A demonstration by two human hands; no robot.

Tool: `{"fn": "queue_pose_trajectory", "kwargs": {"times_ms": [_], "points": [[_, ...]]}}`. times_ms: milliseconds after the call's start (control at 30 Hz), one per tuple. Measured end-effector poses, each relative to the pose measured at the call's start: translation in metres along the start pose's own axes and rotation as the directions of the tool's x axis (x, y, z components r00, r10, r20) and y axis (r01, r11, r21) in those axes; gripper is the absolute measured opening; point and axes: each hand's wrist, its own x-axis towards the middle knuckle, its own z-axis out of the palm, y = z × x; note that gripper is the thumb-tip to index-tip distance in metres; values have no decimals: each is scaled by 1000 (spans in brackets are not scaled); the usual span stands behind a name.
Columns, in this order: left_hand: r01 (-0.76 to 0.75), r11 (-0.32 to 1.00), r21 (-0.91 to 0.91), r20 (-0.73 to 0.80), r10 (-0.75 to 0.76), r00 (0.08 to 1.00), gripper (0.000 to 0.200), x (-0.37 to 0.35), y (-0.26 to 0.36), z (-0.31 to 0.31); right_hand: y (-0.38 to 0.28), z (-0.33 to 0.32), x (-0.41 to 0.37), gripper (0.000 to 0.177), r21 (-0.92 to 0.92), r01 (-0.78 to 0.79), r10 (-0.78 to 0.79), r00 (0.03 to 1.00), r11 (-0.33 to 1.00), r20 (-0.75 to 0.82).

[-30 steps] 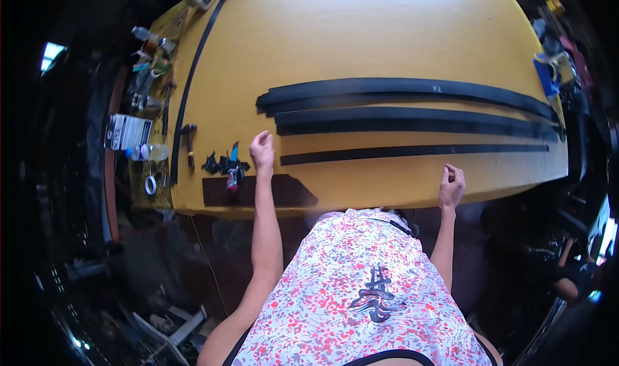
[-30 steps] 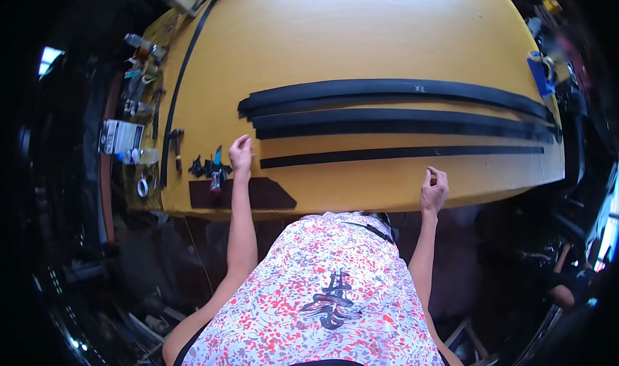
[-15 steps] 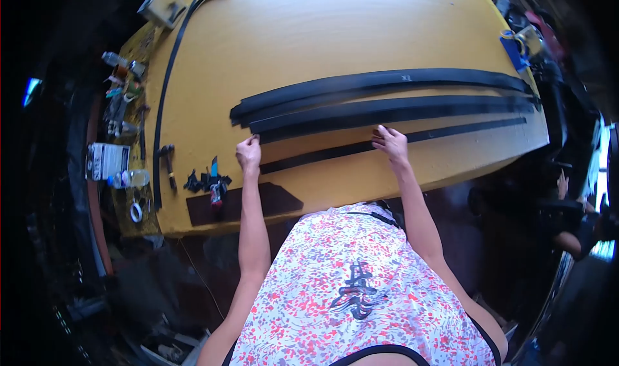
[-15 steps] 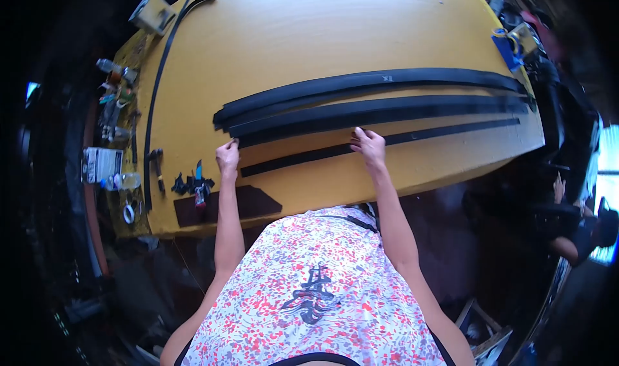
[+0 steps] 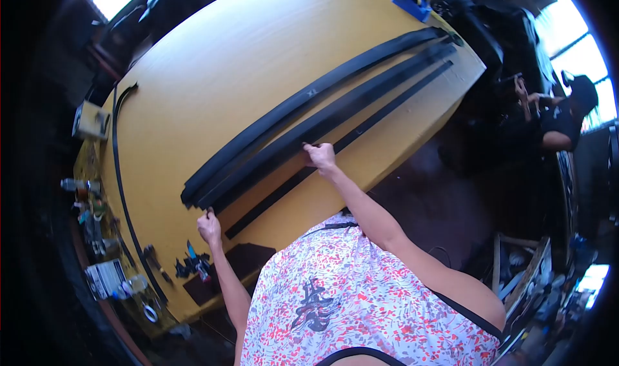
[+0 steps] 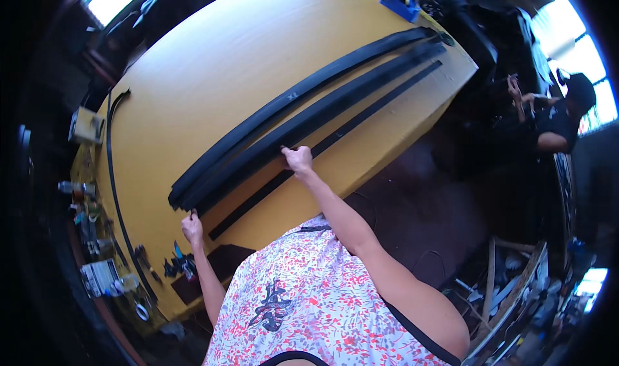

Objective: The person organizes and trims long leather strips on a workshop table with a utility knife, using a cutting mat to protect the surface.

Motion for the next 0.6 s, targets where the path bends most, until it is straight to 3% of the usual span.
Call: {"fn": "queue_pose_trajectory", "kwargs": {"times_ms": [100,133,167,267,333,367,433,600], "points": [[161,941,-296,30,-160,987,33,16,-24,19,-2,0,-4,32,-10,-12,12,1000,1000,-6],[112,928,-356,-4,-122,993,31,37,-61,42,-3,0,-6,33,-9,-7,7,1000,1000,-18],[240,896,-373,76,-228,971,31,15,-19,18,-5,-1,-9,35,4,-26,26,999,1000,-26],[273,900,-340,86,-259,962,34,17,-13,18,2,1,-3,37,43,-11,12,999,999,-40],[369,829,-420,103,-360,927,30,7,4,9,-1,0,-5,36,41,-42,43,998,998,-35],[361,834,-416,103,-352,930,30,7,4,6,1,0,-5,36,50,-42,44,998,998,-39],[466,720,-514,267,-382,885,32,8,3,0,2,1,-4,35,60,-34,37,998,998,-52],[515,688,-512,351,-380,856,34,9,-4,-13,-1,-1,-7,30,61,-58,59,998,996,-1]]}}
